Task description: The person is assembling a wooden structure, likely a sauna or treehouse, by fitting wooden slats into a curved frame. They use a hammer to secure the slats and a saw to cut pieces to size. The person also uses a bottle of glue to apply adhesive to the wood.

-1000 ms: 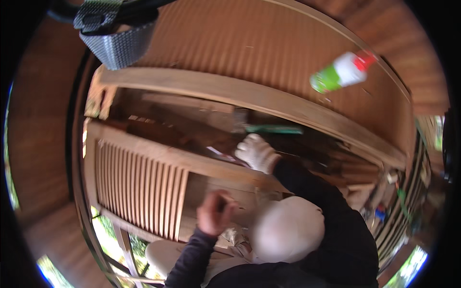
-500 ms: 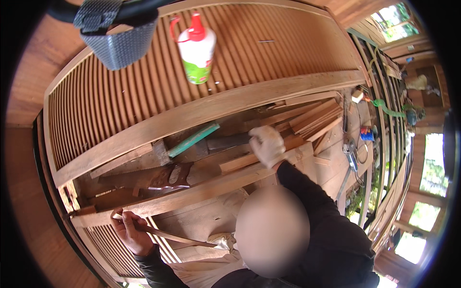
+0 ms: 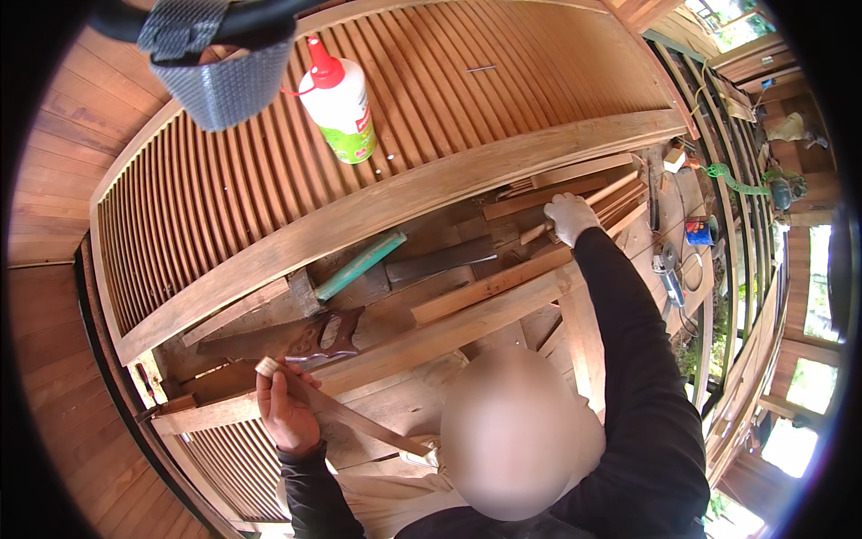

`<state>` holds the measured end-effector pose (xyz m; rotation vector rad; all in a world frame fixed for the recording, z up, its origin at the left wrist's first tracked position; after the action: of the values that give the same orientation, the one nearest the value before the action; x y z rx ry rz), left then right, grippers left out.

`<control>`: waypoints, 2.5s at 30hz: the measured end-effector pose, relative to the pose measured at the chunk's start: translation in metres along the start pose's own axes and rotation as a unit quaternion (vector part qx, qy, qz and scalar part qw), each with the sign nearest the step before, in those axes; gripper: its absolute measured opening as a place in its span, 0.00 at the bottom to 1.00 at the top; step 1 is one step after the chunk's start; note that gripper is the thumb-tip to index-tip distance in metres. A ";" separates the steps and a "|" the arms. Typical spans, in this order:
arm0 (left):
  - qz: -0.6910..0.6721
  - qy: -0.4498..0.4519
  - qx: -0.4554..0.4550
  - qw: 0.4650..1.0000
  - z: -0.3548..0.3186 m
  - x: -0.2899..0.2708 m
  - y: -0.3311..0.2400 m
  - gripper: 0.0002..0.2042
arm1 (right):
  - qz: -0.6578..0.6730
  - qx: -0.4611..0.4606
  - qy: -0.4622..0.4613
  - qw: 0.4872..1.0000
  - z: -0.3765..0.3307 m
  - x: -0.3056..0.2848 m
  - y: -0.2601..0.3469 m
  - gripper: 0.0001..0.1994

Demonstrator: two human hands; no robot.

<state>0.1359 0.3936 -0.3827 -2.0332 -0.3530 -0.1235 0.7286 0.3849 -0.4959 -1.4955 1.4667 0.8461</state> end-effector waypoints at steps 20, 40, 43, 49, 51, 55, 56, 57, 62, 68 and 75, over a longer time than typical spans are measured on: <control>0.089 0.114 -0.024 0.989 0.016 0.037 -0.009 0.15 | 0.408 -0.252 -0.174 0.860 -0.071 -0.335 0.232 0.15; 0.507 -0.033 0.014 0.861 0.029 -0.088 0.034 0.27 | 0.671 -0.280 0.351 0.590 0.011 -0.104 0.525 0.10; 0.539 -0.084 0.005 0.838 0.030 -0.099 0.028 0.28 | 0.687 -0.201 0.319 0.621 0.027 -0.073 0.543 0.10; 0.586 -0.276 0.118 0.752 -0.017 -0.165 0.052 0.30 | 0.651 -0.248 0.242 0.675 0.041 -0.090 0.590 0.08; 0.598 -0.293 0.086 0.741 -0.034 -0.187 0.049 0.32 | 0.695 -0.195 0.233 0.651 0.049 -0.087 0.588 0.09; 0.632 -0.293 0.046 0.716 -0.067 -0.228 0.069 0.29 | 0.746 -0.146 0.261 0.595 0.067 -0.062 0.593 0.09; 0.625 -0.295 0.040 0.722 -0.072 -0.236 0.079 0.28 | 0.749 -0.143 0.263 0.592 0.063 -0.056 0.596 0.09; 0.615 -0.293 0.039 0.731 -0.074 -0.239 0.087 0.26 | 0.750 -0.138 0.260 0.592 0.062 -0.052 0.595 0.10; 0.556 -0.340 0.129 0.747 -0.074 -0.239 0.095 0.22 | 0.747 -0.117 0.248 0.606 0.059 -0.053 0.592 0.07; 0.569 -0.342 0.124 0.738 -0.074 -0.242 0.102 0.21 | 0.725 -0.113 0.229 0.640 0.050 -0.050 0.588 0.07; 0.552 -0.335 0.139 0.751 -0.071 -0.245 0.097 0.19 | 0.717 -0.151 0.198 0.650 0.052 -0.042 0.589 0.13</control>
<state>-0.0639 0.2408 -0.4896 -1.6126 0.4330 1.3349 0.1462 0.4814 -0.5453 -0.3544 2.9907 1.7593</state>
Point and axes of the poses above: each hand's wrist, its own z-axis towards the middle knuckle, its own x-axis out of the palm, y = z × x, the point moved 5 cm from there along z, towards the middle knuckle, and after that the axes turned 3 degrees about z, right-handed, at the moved point
